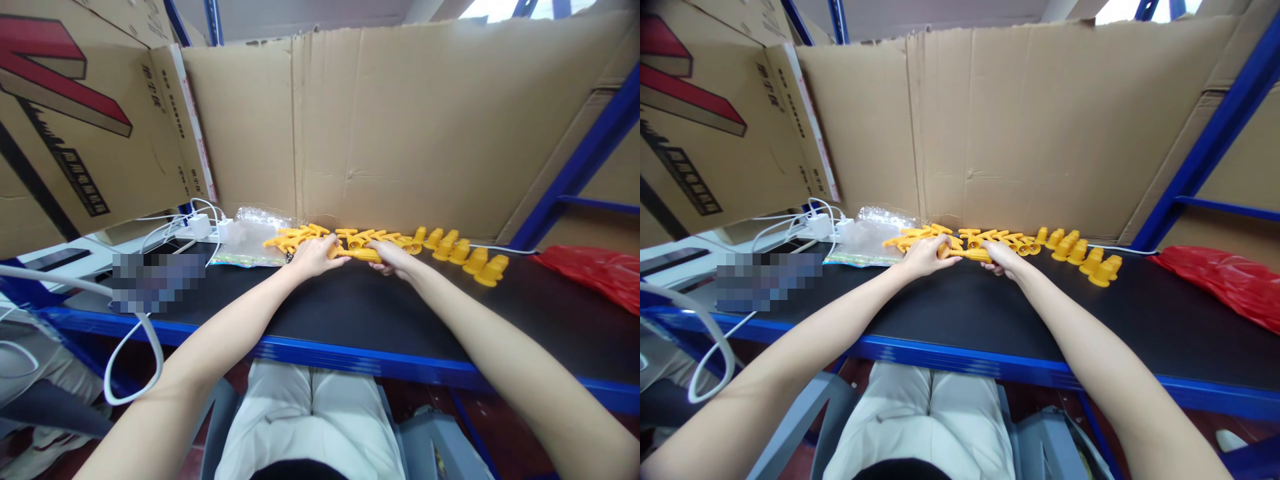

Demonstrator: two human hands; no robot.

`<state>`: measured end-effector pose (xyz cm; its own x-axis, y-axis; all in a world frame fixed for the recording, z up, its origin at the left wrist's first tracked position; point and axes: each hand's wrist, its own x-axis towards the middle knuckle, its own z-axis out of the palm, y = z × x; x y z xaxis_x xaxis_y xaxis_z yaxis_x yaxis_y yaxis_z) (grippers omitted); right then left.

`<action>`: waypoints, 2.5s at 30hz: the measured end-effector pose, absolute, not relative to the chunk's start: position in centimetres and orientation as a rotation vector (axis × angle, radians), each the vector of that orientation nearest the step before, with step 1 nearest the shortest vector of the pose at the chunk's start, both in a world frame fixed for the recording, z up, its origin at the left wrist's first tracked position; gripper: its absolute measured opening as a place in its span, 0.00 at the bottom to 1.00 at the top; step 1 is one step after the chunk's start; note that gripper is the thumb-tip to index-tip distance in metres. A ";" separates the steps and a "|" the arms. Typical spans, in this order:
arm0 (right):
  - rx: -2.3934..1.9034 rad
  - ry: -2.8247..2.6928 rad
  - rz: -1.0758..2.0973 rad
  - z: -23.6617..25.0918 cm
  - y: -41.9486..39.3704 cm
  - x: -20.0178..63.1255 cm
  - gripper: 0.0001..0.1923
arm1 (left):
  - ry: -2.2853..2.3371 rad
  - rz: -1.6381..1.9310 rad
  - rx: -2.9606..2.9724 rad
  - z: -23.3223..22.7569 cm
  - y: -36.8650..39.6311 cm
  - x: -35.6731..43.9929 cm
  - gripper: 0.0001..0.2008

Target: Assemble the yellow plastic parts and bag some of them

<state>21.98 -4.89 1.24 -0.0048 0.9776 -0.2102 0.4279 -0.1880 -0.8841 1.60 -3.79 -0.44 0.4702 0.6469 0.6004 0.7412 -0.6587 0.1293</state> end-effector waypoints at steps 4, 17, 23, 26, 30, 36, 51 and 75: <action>-1.656 -1.456 1.225 1.1 -4.7 22.1 0.21 | -1.233 -0.929 -2.549 -0.4 -3.8 1.6 0.23; -1.081 -1.643 1.294 -0.3 -4.3 23.3 0.17 | -1.340 -0.860 -2.625 -0.7 -2.5 0.3 0.22; -1.199 -2.021 0.673 -1.0 -3.6 23.8 0.21 | -1.367 -0.888 -2.633 -0.9 -2.3 0.4 0.22; -1.145 -2.174 0.162 -0.8 -3.5 23.7 0.18 | -1.385 -0.987 -2.653 -1.1 -1.9 0.5 0.21; -1.054 -2.291 -0.179 -0.1 -3.9 23.3 0.16 | -1.419 -1.080 -2.667 -1.3 -1.5 0.5 0.21; -1.058 -2.318 -0.240 0.1 -4.1 23.3 0.16 | -1.392 -1.050 -2.650 -1.1 -1.7 0.5 0.21; -1.115 -2.238 -0.025 0.2 -4.2 23.2 0.15 | -1.348 -1.071 -2.635 -0.7 -2.1 0.5 0.18; -1.460 -1.657 -0.120 0.9 -3.4 25.7 0.27 | -1.303 -0.438 -2.732 -2.8 -0.6 -0.2 0.20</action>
